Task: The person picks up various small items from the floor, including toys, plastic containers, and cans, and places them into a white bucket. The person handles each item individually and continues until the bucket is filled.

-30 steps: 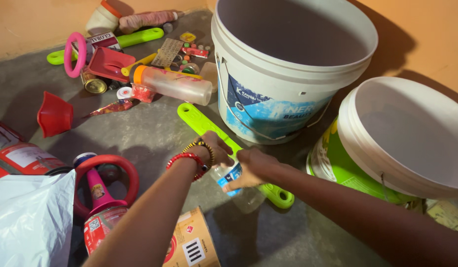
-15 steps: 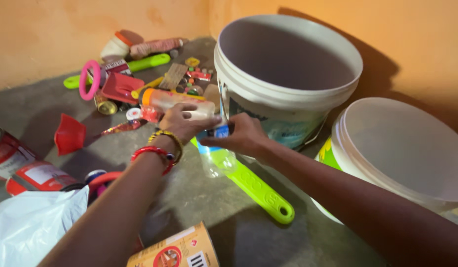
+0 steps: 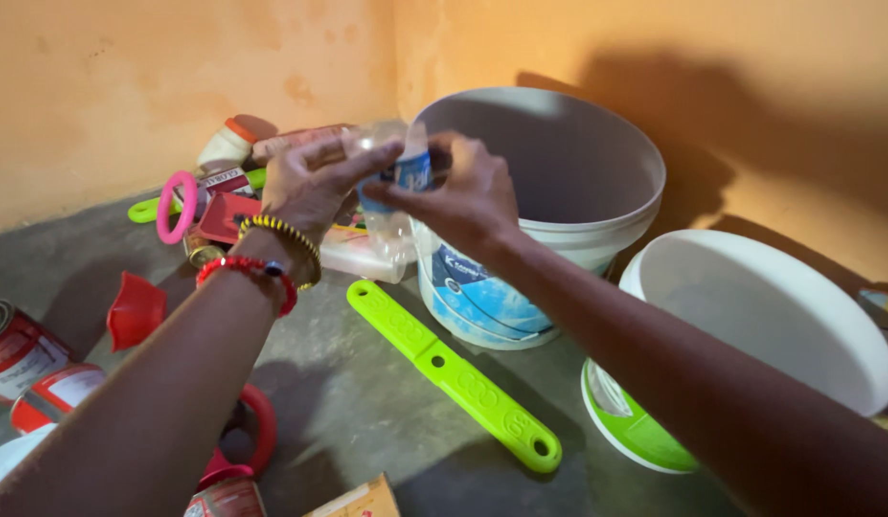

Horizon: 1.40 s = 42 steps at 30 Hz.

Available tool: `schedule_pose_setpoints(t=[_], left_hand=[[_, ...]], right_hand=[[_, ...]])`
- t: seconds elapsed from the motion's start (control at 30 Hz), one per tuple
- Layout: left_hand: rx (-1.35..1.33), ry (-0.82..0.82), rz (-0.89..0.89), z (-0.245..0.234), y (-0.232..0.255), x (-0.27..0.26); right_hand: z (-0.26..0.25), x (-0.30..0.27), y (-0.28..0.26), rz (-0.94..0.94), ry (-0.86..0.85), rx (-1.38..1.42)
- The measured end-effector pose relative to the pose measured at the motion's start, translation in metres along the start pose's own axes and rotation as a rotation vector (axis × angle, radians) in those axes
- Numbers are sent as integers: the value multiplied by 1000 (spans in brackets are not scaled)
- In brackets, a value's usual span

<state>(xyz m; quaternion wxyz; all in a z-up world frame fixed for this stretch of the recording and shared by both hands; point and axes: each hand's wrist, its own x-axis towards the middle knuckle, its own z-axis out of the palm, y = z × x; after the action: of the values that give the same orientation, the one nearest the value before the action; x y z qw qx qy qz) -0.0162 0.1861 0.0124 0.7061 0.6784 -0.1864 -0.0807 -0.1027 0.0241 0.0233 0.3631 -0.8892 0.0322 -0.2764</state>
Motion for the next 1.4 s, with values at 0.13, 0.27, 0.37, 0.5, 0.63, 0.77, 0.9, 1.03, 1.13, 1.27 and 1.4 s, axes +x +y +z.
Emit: schedule_pose_setpoints(t=[0.13,0.27,0.37,0.5,0.63,0.77,0.9,1.03,1.13,1.27,1.4], left_hand=[[-5,58,89,24,12,19],[-33,10,101,44,10,40],[3,-46,161,63,6,59],[-12,-109,250,90,-5,75],[35,-111,232,110,-18,78],[146,-148,193,118,-26,81],[195,-190,143,122,-30,79],[401,-164,22,125,-28,74],[599,-124,-24,131,-22,71],[756,-158,-23,139,-17,67],[759,-163,-52,141,-22,65]], right_hand=[[-21,22,3,-16,113,-2],[-44,34,16,-113,227,-132],[-54,38,33,-73,232,-147],[-59,42,61,-159,286,-108],[-61,39,88,-169,300,-121],[-67,36,103,-66,226,-145],[-71,34,107,107,103,-174],[-69,30,108,184,23,-201],[-68,27,108,272,-35,-212],[-69,24,105,337,-52,-260],[-68,23,101,347,-60,-258]])
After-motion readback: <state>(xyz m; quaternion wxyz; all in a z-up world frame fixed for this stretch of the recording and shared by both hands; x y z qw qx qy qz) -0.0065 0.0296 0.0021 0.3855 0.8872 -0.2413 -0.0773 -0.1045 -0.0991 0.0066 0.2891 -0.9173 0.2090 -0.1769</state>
